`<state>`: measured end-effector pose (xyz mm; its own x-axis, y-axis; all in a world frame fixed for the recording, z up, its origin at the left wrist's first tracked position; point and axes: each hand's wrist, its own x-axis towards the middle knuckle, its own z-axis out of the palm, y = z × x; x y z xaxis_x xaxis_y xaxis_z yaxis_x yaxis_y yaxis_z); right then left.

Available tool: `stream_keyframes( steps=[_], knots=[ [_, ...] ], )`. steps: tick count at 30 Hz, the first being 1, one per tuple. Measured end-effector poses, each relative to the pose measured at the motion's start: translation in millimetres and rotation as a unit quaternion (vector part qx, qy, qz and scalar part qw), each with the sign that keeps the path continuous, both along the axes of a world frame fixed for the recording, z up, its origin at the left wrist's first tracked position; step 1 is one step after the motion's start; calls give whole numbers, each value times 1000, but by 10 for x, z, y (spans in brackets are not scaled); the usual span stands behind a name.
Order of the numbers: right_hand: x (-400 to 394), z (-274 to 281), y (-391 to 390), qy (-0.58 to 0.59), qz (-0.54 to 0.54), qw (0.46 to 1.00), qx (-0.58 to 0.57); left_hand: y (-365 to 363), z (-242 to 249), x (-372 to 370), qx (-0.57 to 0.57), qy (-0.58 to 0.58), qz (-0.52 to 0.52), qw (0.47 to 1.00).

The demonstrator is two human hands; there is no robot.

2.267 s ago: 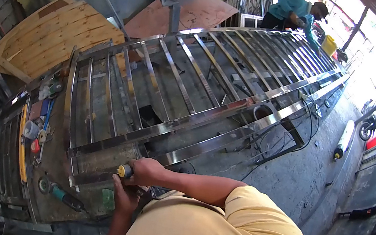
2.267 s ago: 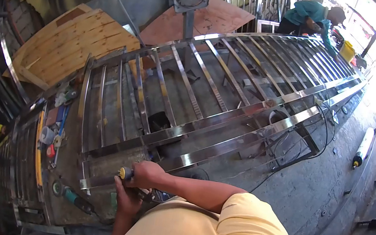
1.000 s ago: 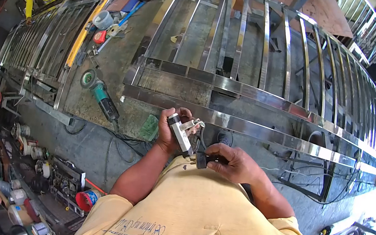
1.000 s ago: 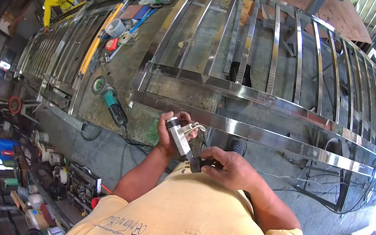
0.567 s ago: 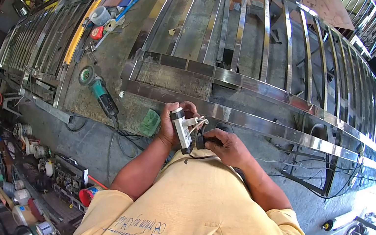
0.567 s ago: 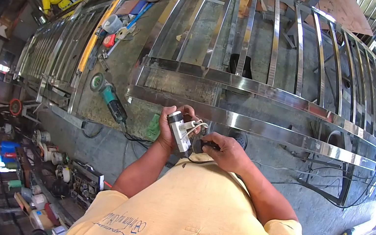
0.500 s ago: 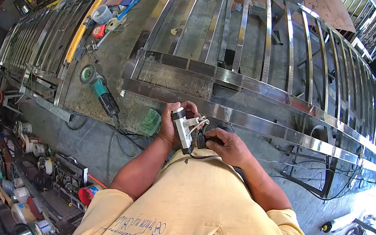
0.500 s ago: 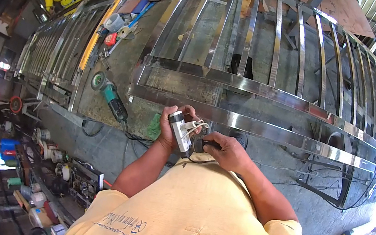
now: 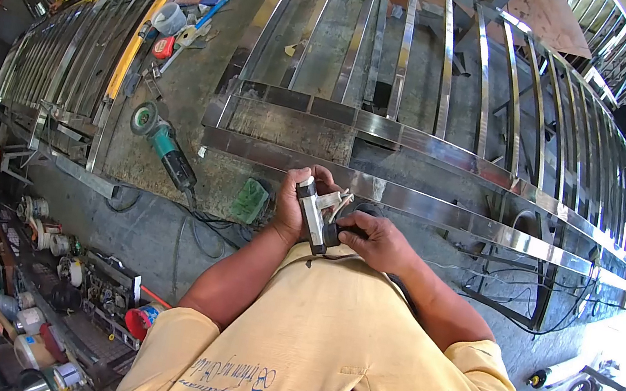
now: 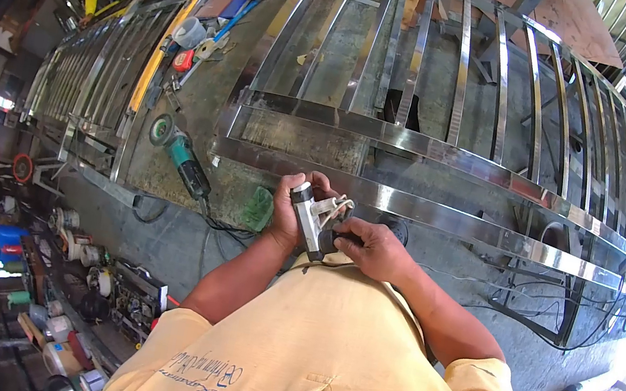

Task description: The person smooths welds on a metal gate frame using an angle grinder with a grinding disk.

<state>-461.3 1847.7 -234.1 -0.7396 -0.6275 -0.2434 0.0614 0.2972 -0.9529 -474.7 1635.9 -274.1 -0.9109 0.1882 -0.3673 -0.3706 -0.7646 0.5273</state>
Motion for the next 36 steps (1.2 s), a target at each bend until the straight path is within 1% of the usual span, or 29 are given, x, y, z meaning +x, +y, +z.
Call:
stream_keyframes(
  steps=[3, 5, 7, 8, 9, 10, 11, 12, 13, 15, 17, 19, 20, 21, 23, 25, 26, 27, 28, 29, 30, 31, 32, 35, 36],
  knots=[
    [74, 47, -51, 22, -32, 999, -7, 5, 19, 8, -22, -3, 11, 1000],
    [95, 67, -72, 62, -30, 996, 52, -9, -106, -24, -37, 19, 6, 999],
    [55, -108, -64, 117, -20, 993, 23, -27, -250, -99, -6, 46, 30, 998],
    [-15, -165, -40, 151, -4, 986, 67, 7, -156, -137, -18, 31, 17, 999],
    [-70, -113, -22, 105, 0, 989, 104, 39, -39, -160, -34, 15, 8, 999],
    [-114, -32, 1, 104, -6, 990, 100, 73, -19, -195, -49, 3, -3, 999],
    [-87, -82, 13, 100, -44, 991, 81, 93, -8, -201, -71, -13, -2, 997],
    [-76, -62, 69, 96, -80, 991, 56, 125, -178, -235, -105, -21, 15, 994],
    [-67, -62, 69, 90, -104, 990, 24, 261, -77, -244, -119, -6, 14, 993],
    [-23, -145, 133, 109, -154, 982, 20, 430, 81, -278, -162, -71, -9, 984],
    [-13, -205, 168, 111, -185, 976, 23, 575, -22, -358, -213, -93, -6, 973],
    [15, -214, 215, 145, -226, 963, 19, 701, -118, -390, -236, -72, -48, 968],
    [19, -275, 216, 142, -225, 963, 41, 723, -293, -425, -243, -79, -72, 964],
    [43, -219, 268, 143, -213, 965, 54, 792, -241, -395, -216, -73, -91, 969],
    [58, -180, 342, 78, -200, 976, 42, 790, -190, -344, -216, -49, -128, 967],
    [46, -121, 449, 81, -209, 973, 59, 844, -23, -279, -161, -67, -171, 970],
    [48, -94, 449, 81, -197, 975, 61, 809, 28, -181, -137, -81, -175, 972],
    [28, -42, 467, 20, -204, 976, 69, 777, 83, -108, -127, -18, -201, 971],
    [57, -6, 456, 0, -219, 973, 75, 729, 27, -22, -136, 3, -205, 969],
    [28, -34, 455, -40, -219, 972, 77, 601, -278, 32, -134, 28, -230, 964],
    [-39, 148, 447, -51, -187, 975, 112, 482, -577, 89, -131, 53, -253, 957],
    [-57, 138, 428, -62, -188, 978, 71, 476, -660, 203, -170, 15, -234, 957],
    [-68, 124, 370, -105, -185, 977, 30, 398, -425, 253, -162, 32, -244, 955],
    [-93, 198, 101, -224, -179, 954, -90, 126, -335, 406, -277, 90, -234, 928],
    [-99, 249, 27, -257, -185, 939, -131, 15, -444, 447, -235, 84, -247, 936]
  ],
)
